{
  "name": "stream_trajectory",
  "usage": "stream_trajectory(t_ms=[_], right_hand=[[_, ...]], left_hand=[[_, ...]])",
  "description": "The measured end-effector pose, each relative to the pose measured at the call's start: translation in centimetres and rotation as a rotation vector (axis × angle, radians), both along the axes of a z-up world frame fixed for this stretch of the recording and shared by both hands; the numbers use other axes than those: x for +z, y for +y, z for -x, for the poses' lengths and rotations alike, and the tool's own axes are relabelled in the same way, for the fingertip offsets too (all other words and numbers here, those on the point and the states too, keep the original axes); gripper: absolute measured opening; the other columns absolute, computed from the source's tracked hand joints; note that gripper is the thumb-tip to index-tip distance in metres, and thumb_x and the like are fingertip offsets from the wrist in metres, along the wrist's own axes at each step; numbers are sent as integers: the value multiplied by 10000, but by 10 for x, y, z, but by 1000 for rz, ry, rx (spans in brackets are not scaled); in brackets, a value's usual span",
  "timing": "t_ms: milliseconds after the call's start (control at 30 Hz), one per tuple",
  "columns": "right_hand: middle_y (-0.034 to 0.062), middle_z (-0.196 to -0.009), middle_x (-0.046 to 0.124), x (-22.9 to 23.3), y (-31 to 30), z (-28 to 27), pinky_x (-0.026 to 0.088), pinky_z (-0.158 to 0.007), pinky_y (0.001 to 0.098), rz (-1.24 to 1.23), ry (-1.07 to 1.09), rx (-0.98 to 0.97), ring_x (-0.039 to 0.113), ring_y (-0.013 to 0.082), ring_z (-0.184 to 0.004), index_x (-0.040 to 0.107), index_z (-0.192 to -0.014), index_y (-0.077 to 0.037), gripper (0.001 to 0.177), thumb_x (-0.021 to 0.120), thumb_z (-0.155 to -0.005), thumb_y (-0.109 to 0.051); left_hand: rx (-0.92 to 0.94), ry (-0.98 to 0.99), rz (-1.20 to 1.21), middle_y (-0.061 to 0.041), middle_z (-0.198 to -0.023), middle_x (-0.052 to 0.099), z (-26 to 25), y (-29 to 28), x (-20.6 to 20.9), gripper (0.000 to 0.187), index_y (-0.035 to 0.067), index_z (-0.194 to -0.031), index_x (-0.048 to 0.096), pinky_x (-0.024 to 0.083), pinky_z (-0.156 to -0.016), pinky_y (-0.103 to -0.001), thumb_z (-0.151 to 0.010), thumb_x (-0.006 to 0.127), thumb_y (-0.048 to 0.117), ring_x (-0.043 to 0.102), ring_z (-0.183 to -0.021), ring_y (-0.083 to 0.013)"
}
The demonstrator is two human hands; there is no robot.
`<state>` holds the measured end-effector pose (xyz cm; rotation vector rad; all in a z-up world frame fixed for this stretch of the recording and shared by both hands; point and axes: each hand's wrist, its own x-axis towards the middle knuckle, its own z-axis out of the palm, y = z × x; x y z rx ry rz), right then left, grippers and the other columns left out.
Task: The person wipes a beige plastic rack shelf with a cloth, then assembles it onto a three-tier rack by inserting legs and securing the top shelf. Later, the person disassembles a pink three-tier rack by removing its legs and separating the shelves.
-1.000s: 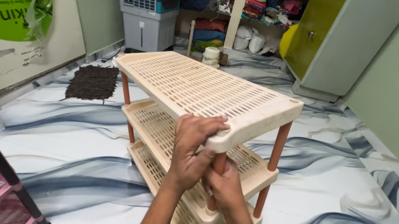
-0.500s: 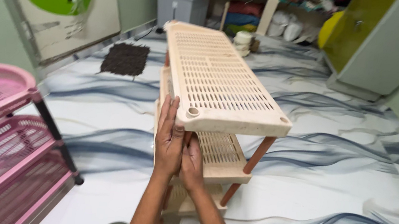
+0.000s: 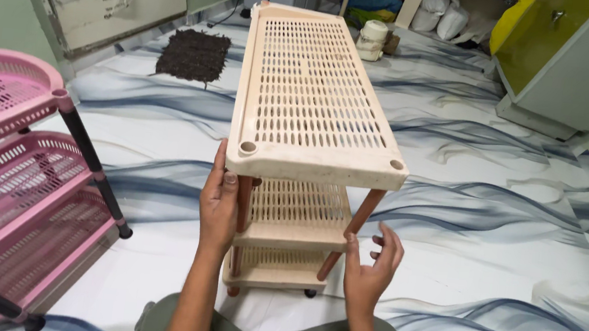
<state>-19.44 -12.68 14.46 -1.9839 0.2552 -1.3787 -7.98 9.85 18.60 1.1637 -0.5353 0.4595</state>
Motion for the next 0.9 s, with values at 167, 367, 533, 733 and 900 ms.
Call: stream_trajectory(t_ms=[167, 367, 533, 733, 900], right_hand=[[133, -1157, 680, -35, -19, -17, 527, -827, 332, -185, 229, 162, 652, 217, -1014, 596, -1352, 12, 515, 711, -950, -288], [138, -1212, 650, -63, -29, -22, 545, -810, 312, -272, 160, 167, 627, 202, -1017, 600, -1349, 35, 500, 676, -975, -288], [143, -1236, 636, -76, -41, -24, 545, -801, 318, -257, 173, 178, 625, 195, -1033, 601, -1346, 48, 499, 677, -972, -273], [157, -1237, 665, -88, -64, -36, 573, -800, 296, -245, 181, 175, 643, 188, -998, 630, -1306, 61, 508, 701, -954, -297], [227, -1381, 631, -65, -92, -51, 479, -1026, 409, 25, 192, -65, 578, 333, -1212, 591, -1433, 34, 514, 694, -1004, -229]], left_hand=[[-69, 207, -13, -134, -1135, 750, -12, -5, -53, 525, -30, -1394, 643, 541, -895, -310, -1094, 534, 386, 671, -994, -172], [-75, 255, -139, -117, -1174, 746, 1, -4, -105, 477, -41, -1368, 619, 539, -918, -278, -1018, 611, 283, 685, -1047, -147], [-109, 257, -107, -120, -1211, 741, 3, -4, -111, 478, -41, -1387, 612, 529, -930, -267, -999, 649, 235, 672, -1061, -131], [-79, 293, -131, -119, -1200, 748, 6, -11, -108, 444, -31, -1378, 622, 544, -921, -276, -987, 657, 176, 686, -1043, -138], [-149, 207, -90, -139, -1279, 716, 17, -58, -111, 418, -34, -1376, 618, 519, -986, -288, -986, 627, 118, 669, -1133, -151]])
